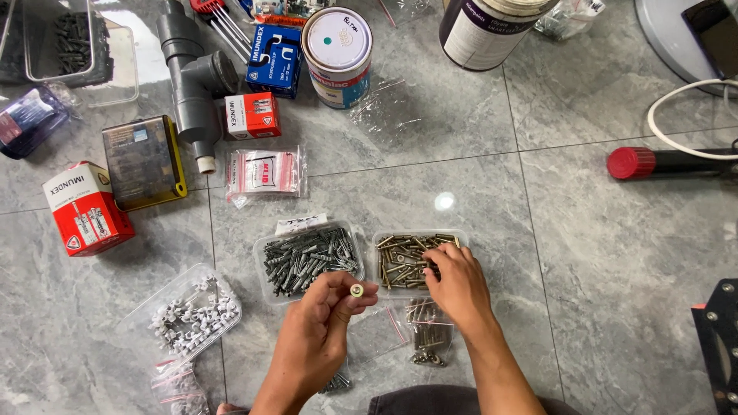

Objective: The person sits on the floor and sorts through various metal fasteners, including brass-colored pins and silver screws, from plastic containers. They pick up individual items, inspect them, and place them into small plastic bags.

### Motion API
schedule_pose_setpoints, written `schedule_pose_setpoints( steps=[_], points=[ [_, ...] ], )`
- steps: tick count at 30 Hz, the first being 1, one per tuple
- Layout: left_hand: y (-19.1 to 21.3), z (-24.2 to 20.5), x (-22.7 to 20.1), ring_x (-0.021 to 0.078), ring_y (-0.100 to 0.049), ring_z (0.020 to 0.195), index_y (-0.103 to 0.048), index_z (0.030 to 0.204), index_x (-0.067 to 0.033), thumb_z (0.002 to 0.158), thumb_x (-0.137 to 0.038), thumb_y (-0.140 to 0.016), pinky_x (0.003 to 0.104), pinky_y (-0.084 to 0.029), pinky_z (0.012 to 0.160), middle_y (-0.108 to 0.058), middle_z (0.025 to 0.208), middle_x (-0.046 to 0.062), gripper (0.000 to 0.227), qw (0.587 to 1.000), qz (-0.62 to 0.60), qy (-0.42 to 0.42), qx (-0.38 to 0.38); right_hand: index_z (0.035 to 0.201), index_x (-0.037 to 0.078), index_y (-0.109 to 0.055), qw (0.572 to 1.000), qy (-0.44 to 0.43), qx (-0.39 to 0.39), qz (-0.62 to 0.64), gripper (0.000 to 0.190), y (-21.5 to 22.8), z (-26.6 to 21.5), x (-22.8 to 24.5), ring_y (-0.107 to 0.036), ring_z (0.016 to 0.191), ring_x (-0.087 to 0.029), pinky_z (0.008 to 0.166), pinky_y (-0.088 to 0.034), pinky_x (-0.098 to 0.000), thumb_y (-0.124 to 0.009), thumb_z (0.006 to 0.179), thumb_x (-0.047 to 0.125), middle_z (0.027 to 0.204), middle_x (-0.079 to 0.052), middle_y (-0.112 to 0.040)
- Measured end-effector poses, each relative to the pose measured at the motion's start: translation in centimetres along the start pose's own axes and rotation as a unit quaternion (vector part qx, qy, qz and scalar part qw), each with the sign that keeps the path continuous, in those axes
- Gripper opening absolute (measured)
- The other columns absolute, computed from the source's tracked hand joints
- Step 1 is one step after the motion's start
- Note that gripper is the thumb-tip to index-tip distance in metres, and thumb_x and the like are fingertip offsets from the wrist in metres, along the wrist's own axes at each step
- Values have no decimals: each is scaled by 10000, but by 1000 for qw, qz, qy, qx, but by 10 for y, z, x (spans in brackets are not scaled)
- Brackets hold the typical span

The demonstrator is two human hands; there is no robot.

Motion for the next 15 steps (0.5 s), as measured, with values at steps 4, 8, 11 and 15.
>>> schedule_pose_setpoints(
  steps=[4, 8, 11, 15],
  points=[
    [-1, 2, 2, 208, -861, 1017, -578, 1104, -79, 982, -52, -530, 330, -704, 903, -856, 1112, 95, 134, 999, 25, 34, 13, 1224, 148, -687, 998, 9, -24, 62, 278, -1, 2, -1, -604, 1112, -256, 887, -542, -445, -639, 957, 209, 1144, -1, -669],
    [-5, 4, 6, 205, -840, 1023, -581, 1107, -70, 982, -29, -528, 316, -690, 917, -844, 1098, 109, 142, 999, -2, 30, 15, 1178, 140, -710, 995, 4, -28, 95, 263, 4, -1, 2, -662, 1023, -237, 820, -574, -407, -604, 943, 88, 1145, -10, -652],
    [-7, 6, 8, 212, -822, 1052, -572, 1116, -63, 991, -24, -516, 325, -680, 935, -832, 1106, 120, 143, 999, -18, 23, 20, 1124, 168, -739, 998, 6, -15, 53, 224, -2, 0, -1, -612, 1047, -231, 864, -544, -415, -676, 909, 167, 1086, 1, -621],
    [-9, 7, 10, 226, -832, 1041, -563, 1116, -67, 999, -44, -513, 326, -673, 923, -837, 1104, 129, 130, 999, -28, 28, 15, 1038, 221, -753, 997, -57, 4, 45, 184, -9, 0, -3, -569, 1123, -202, 866, -546, -406, -753, 861, 275, 1063, 28, -609]
  ],
)
Point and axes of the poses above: each hand's wrist, its own z-axis towards the middle knuckle, its own y-axis out of the back of the hand, x = y × z, the point moved 2 cm from there along z, towards the middle knuckle
